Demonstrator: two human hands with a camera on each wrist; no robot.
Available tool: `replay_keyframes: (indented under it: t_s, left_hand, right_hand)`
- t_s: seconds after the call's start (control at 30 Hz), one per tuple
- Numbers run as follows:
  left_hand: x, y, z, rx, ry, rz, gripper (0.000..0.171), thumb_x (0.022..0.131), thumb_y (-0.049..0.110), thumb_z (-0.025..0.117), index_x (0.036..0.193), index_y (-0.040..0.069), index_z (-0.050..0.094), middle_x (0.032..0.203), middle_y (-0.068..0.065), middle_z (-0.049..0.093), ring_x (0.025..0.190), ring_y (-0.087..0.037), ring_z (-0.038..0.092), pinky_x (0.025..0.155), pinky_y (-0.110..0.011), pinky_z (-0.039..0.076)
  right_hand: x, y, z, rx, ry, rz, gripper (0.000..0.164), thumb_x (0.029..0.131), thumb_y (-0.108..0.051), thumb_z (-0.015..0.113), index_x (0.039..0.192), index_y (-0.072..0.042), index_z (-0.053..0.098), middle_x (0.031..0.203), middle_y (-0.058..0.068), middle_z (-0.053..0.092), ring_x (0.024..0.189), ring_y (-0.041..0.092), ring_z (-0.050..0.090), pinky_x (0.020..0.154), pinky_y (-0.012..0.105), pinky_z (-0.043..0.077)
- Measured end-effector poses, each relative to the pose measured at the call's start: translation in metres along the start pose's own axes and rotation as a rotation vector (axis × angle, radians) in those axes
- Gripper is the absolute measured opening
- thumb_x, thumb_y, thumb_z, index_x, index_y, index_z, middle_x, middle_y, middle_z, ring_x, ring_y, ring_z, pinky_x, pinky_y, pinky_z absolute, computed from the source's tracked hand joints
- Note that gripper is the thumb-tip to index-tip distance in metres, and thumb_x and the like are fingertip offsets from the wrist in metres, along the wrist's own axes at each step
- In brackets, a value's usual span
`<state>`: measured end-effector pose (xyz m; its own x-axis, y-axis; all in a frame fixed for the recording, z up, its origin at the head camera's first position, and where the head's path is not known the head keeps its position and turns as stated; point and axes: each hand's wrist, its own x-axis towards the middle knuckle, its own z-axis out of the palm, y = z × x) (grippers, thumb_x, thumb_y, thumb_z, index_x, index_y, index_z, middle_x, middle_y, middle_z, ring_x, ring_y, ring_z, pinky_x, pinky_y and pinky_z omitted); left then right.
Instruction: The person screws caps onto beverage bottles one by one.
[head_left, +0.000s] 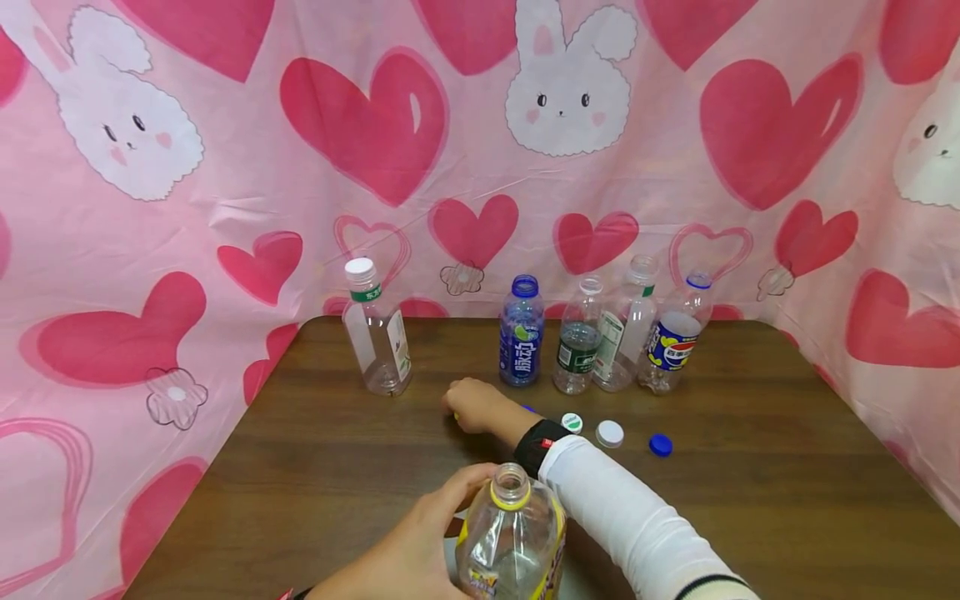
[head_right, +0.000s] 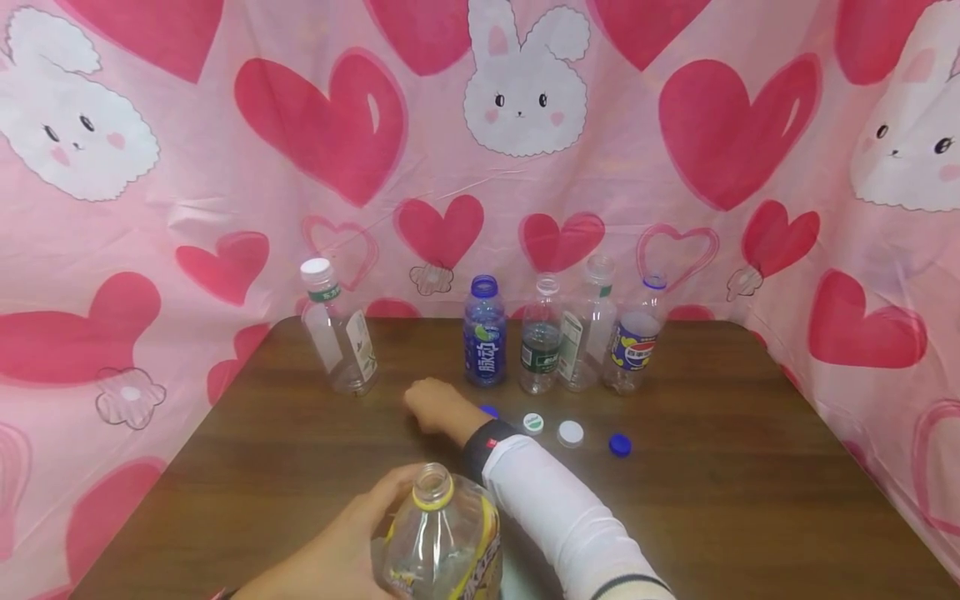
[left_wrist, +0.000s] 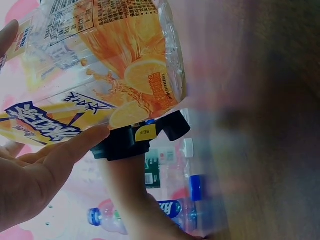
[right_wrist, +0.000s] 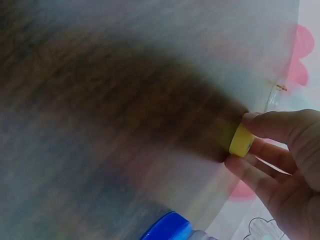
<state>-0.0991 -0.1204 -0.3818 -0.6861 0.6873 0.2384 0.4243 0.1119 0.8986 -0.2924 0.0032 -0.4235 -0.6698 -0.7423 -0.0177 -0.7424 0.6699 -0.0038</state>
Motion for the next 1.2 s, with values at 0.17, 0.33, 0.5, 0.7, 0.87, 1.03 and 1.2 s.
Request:
replay_keyframes:
  t_s: [0.17, 0.33, 0.5, 0.7, 0.87, 1.03, 1.2]
  left_hand:
    - [0.002, -0.001, 0.000, 0.043, 0.027, 0.042, 0.098, 0.069, 0.021, 0.090, 0.146, 0.025, 0.029, 0.139, 0.000, 0.051, 0.125, -0.019, 0.050, 0.084, -0.033, 0.053]
    - [0.004, -0.002, 0.002, 0.099, 0.061, 0.061, 0.100, 0.068, 0.027, 0.091, 0.147, 0.026, 0.029, 0.135, 0.002, 0.053, 0.120, -0.019, 0.053, 0.083, -0.033, 0.054]
    - [0.004, -0.001, 0.002, 0.180, 0.101, 0.026, 0.103, 0.066, 0.039, 0.091, 0.148, 0.031, 0.029, 0.134, 0.008, 0.052, 0.119, -0.018, 0.051, 0.083, -0.037, 0.053]
    - [0.009, -0.003, 0.002, 0.247, 0.136, 0.030, 0.104, 0.064, 0.046, 0.090, 0.148, 0.032, 0.030, 0.134, 0.011, 0.051, 0.117, -0.015, 0.053, 0.085, -0.037, 0.052]
    - [0.011, -0.005, 0.000, 0.265, 0.121, 0.042, 0.103, 0.065, 0.044, 0.090, 0.148, 0.034, 0.030, 0.133, 0.009, 0.053, 0.116, -0.015, 0.053, 0.084, -0.035, 0.052]
    - [0.012, -0.005, 0.000, 0.270, 0.106, 0.024, 0.103, 0.065, 0.045, 0.089, 0.148, 0.037, 0.029, 0.133, 0.009, 0.053, 0.116, -0.016, 0.052, 0.084, -0.034, 0.052]
    - [0.012, -0.005, 0.001, 0.262, 0.086, 0.018, 0.102, 0.067, 0.045, 0.088, 0.149, 0.037, 0.028, 0.136, 0.009, 0.050, 0.118, -0.017, 0.052, 0.085, -0.034, 0.052]
  right_hand:
    - [-0.012, 0.004, -0.010, 0.050, 0.037, -0.053, 0.015, 0.078, -0.005, 0.073, 0.092, -0.012, 0.075, 0.090, 0.002, 0.065, 0.085, 0.019, 0.063, 0.076, 0.030, 0.053]
    - [-0.053, 0.011, -0.048, 0.233, 0.153, -0.190, 0.017, 0.080, -0.004, 0.075, 0.097, -0.006, 0.074, 0.094, 0.005, 0.067, 0.086, 0.018, 0.062, 0.078, 0.028, 0.053]
    - [-0.105, 0.014, -0.103, 0.440, 0.251, -0.250, 0.019, 0.084, -0.004, 0.075, 0.103, -0.004, 0.073, 0.101, 0.005, 0.068, 0.087, 0.015, 0.063, 0.075, 0.020, 0.054]
    - [-0.157, 0.013, -0.156, 0.578, 0.267, -0.326, 0.022, 0.085, -0.009, 0.076, 0.107, -0.007, 0.072, 0.108, 0.001, 0.068, 0.093, 0.011, 0.064, 0.076, 0.025, 0.056]
    - [-0.180, 0.003, -0.185, 0.570, 0.231, -0.454, 0.022, 0.086, -0.010, 0.075, 0.108, -0.009, 0.072, 0.108, 0.000, 0.068, 0.091, 0.010, 0.063, 0.075, 0.027, 0.057]
    - [-0.194, -0.011, -0.201, 0.475, 0.198, -0.577, 0.024, 0.086, -0.007, 0.075, 0.110, -0.010, 0.070, 0.108, -0.002, 0.067, 0.099, 0.010, 0.061, 0.081, 0.026, 0.054]
    - [-0.202, -0.022, -0.204, 0.361, 0.175, -0.581, 0.028, 0.084, -0.005, 0.076, 0.110, -0.011, 0.072, 0.112, -0.003, 0.066, 0.105, 0.009, 0.059, 0.087, 0.022, 0.051]
